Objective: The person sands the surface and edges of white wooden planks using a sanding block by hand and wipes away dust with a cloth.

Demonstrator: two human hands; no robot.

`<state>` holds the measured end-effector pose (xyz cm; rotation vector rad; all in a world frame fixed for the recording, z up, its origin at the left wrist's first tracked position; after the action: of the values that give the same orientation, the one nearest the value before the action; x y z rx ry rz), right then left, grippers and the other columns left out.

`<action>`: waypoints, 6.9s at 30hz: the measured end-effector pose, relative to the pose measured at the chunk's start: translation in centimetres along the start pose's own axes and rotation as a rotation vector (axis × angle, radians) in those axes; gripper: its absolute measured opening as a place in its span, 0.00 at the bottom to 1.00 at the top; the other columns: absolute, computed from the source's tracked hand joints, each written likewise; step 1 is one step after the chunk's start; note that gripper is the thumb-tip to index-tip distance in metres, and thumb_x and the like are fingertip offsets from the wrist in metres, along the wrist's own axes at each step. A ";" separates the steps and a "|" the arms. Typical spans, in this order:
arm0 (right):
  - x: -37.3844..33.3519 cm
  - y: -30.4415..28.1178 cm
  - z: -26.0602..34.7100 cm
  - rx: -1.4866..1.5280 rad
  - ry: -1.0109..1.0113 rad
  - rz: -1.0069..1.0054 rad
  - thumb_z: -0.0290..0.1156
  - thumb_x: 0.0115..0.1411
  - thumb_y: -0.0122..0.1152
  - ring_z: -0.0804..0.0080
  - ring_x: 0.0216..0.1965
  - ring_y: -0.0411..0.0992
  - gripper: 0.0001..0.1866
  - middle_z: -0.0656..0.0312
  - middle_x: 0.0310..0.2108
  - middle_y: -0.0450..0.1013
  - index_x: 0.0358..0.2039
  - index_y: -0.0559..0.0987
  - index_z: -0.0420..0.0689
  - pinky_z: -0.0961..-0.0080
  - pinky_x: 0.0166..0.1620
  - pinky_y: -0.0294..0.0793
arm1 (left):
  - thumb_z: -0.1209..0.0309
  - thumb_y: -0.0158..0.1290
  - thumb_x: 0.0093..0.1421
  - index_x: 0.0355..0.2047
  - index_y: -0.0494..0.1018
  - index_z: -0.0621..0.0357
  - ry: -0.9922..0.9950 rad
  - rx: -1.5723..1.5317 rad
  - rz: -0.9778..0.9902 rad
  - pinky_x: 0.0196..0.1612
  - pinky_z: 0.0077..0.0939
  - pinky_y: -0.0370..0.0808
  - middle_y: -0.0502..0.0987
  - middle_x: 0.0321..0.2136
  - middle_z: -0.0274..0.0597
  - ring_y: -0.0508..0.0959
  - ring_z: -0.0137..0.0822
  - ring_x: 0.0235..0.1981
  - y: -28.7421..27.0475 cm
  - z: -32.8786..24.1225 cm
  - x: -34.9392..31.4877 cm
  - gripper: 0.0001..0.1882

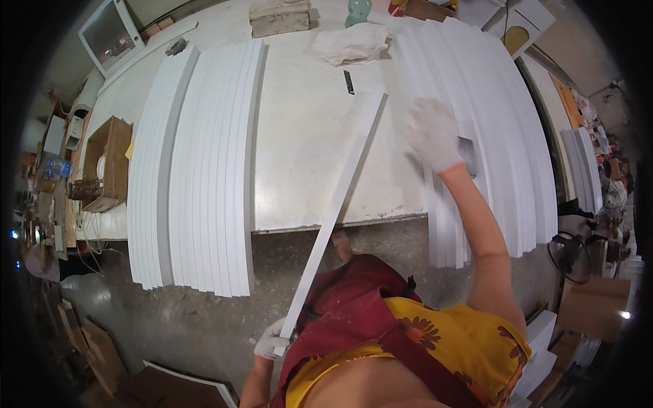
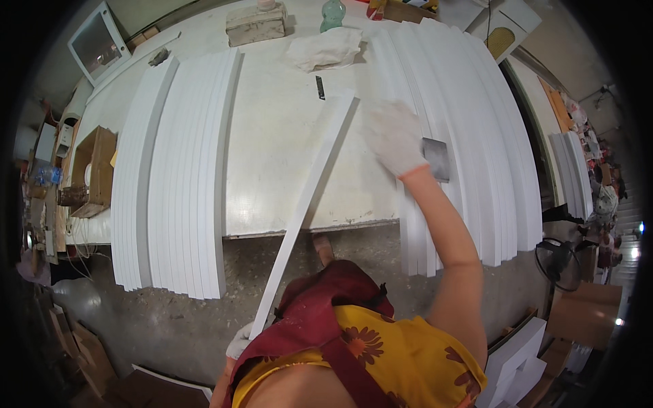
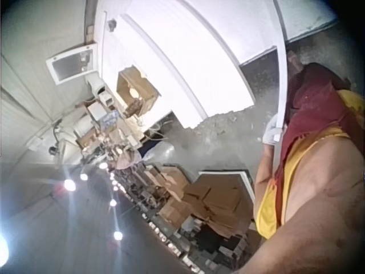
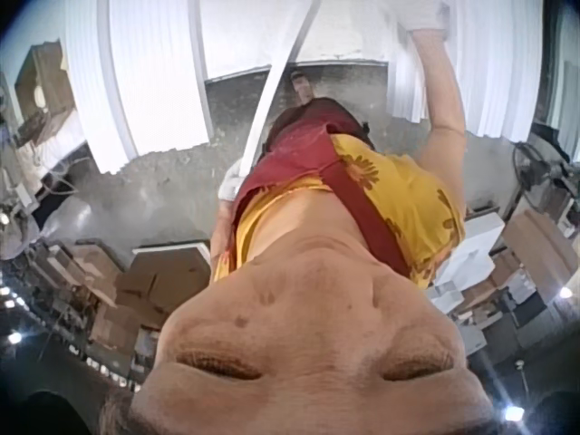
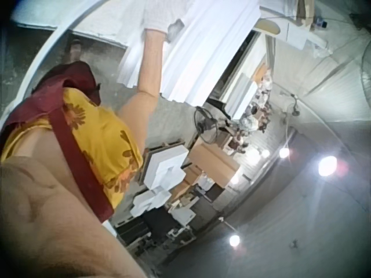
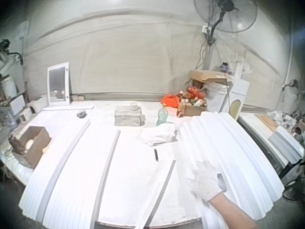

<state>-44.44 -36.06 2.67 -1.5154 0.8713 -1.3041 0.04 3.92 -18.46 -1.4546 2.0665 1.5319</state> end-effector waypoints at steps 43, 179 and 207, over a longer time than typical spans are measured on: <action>8.5 19.8 -4.3 0.072 0.202 0.076 0.36 0.65 0.51 0.48 0.44 0.74 0.15 0.47 0.39 0.76 0.45 0.83 0.47 0.53 0.49 0.72 | 0.71 0.59 0.52 0.56 0.73 0.69 -0.143 -0.053 -0.087 0.54 0.29 0.74 0.81 0.48 0.44 0.81 0.35 0.47 4.1 -1.0 -0.3 0.29; 10.1 21.4 -6.7 0.172 0.031 -0.101 0.34 0.62 0.55 0.51 0.48 0.74 0.13 0.54 0.43 0.77 0.45 0.84 0.50 0.57 0.52 0.73 | 0.56 0.44 0.69 0.60 0.68 0.65 0.346 -0.881 -0.645 0.41 0.53 0.87 0.76 0.56 0.51 0.81 0.51 0.51 0.8 3.9 -0.1 0.27; -17.3 7.5 25.5 0.592 -0.607 0.232 0.27 0.55 0.55 0.58 0.33 0.71 0.17 0.60 0.28 0.70 0.45 0.81 0.49 0.61 0.36 0.72 | 0.59 0.43 0.68 0.62 0.64 0.73 0.461 -0.864 -0.430 0.59 0.60 0.74 0.70 0.60 0.63 0.73 0.60 0.59 0.5 3.7 1.9 0.31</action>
<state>-22.22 -17.54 -10.31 -1.1789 0.2221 -0.7599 -2.66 5.77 -21.04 -2.5293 1.0831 2.1323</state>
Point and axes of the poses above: each hand's wrist, its own x-axis towards the middle knuckle, its own y-axis out of the palm, z = x × y, the point moved 7 cm from there along x, towards the middle knuckle
